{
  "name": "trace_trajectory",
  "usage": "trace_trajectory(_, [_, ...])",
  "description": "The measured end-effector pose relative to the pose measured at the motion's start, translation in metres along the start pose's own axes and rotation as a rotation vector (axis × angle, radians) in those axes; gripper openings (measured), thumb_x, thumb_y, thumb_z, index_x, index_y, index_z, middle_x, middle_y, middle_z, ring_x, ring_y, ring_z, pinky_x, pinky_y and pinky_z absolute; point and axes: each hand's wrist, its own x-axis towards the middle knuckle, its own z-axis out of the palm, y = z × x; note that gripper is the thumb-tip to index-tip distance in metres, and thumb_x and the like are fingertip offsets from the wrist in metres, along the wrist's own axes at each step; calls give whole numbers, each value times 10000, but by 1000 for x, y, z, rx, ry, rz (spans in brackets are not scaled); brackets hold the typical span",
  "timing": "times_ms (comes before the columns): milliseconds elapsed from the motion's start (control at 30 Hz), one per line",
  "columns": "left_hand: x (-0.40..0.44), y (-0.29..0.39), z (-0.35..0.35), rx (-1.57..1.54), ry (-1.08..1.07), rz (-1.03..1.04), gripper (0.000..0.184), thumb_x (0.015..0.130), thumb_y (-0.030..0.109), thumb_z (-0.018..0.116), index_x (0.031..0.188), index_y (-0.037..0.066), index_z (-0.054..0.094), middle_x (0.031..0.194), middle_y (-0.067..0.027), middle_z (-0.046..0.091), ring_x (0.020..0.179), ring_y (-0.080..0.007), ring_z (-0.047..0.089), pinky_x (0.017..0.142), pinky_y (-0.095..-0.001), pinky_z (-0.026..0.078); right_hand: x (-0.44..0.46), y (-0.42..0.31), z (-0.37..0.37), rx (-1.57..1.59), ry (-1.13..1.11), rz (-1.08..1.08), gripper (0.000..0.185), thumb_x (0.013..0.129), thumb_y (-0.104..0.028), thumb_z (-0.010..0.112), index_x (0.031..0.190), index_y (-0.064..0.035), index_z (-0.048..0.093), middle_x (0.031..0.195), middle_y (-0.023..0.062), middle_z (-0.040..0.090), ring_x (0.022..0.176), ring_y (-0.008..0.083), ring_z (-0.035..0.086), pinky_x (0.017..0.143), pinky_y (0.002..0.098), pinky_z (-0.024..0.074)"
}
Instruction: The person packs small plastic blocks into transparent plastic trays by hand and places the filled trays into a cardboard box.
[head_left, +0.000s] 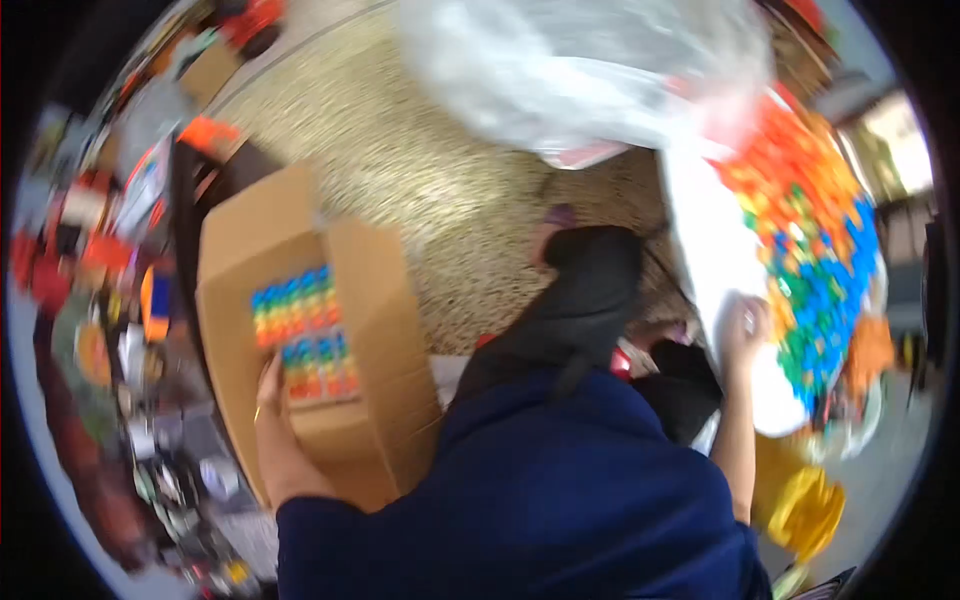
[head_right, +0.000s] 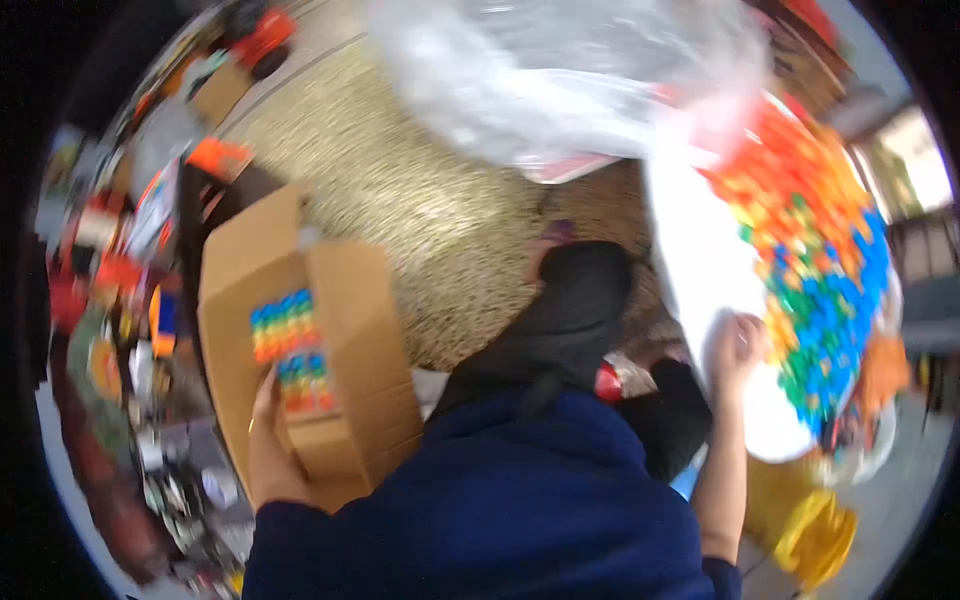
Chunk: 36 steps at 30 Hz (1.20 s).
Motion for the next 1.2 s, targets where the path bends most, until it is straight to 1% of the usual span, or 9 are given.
trace_trajectory(100, [5, 21, -16, 170, 155, 144, 445, 905, 241, 573, 1238, -52, 533, 1212, -108, 589, 1143, -217, 529, 973, -323, 402, 6, -21, -13, 13, 62, 50, 70, 791, -17, 618, 859, -4, 624, 910, 146, 611, 892, 302, 580, 811, 374, 448])
trace_trajectory(200, [-6, 81, -12, 970, 672, 350, 341, 867, 236, 617, 1039, -59, 618, 1039, -156, 653, 966, -248, 596, 872, -334, 450, 21, -17, -37, 14, 240, 187, 69, 789, -13, 618, 858, -12, 623, 915, 135, 613, 888, 315, 578, 801, 370, 453])
trace_trajectory(300, [15, 149, 37, 825, 655, 844, 309, 882, 199, 600, 1057, -54, 600, 1012, -143, 645, 965, -220, 598, 867, -321, 455, 24, 5, -38, -89, 244, 198, 162, 757, -76, 667, 898, -24, 606, 934, 138, 615, 898, 318, 564, 777, 384, 450])
trace_trajectory(400, [21, 218, 208, 657, 368, 1008, 276, 903, 161, 575, 1073, -55, 594, 1014, -130, 643, 936, -194, 597, 852, -303, 458, 19, -20, -22, -259, 59, 202, 437, 700, -291, 737, 1019, -40, 577, 1004, 142, 554, 965, 327, 518, 837, 428, 393])
trace_trajectory(567, [-63, 243, 507, 724, -520, 1282, 120, 843, 21, 620, 959, -6, 632, 940, -114, 649, 877, -205, 617, 809, -310, 476, 15, -29, -12, -235, -137, 296, 147, 736, -138, 657, 850, -70, 595, 913, 79, 565, 885, 289, 519, 836, 417, 362])
trace_trajectory(733, [-122, 210, 663, 614, -1105, 1372, 156, 790, 11, 632, 941, -26, 625, 962, -149, 634, 894, -254, 625, 800, -316, 487, -14, -40, -48, -156, -167, 77, 131, 724, -114, 671, 829, -81, 598, 912, 79, 570, 915, 280, 527, 861, 410, 360])
trace_trajectory(900, [-128, 170, 758, 650, -1224, 1198, 227, 774, 80, 642, 983, -1, 608, 949, -161, 604, 916, -321, 592, 812, -375, 477, 56, -6, -54, 31, 170, 1, 216, 727, -141, 696, 904, -57, 604, 940, 138, 589, 877, 333, 556, 787, 416, 434])
trace_trajectory(1033, [-128, 138, 805, 790, -1140, 1404, 288, 767, 86, 642, 1038, 17, 574, 931, -162, 598, 902, -320, 573, 798, -376, 473, 126, 33, -9, -421, -85, 250, 175, 728, -193, 689, 824, -55, 639, 774, 122, 611, 800, 298, 587, 713, 426, 447])
trace_trajectory(1200, [-120, 126, 807, 731, -1161, 1382, 259, 761, 85, 655, 1006, 34, 589, 880, -136, 598, 844, -309, 566, 747, -378, 467, 104, 9, -19, -282, 148, 138, 129, 727, -142, 683, 817, -54, 654, 751, 110, 606, 739, 287, 573, 658, 399, 416])
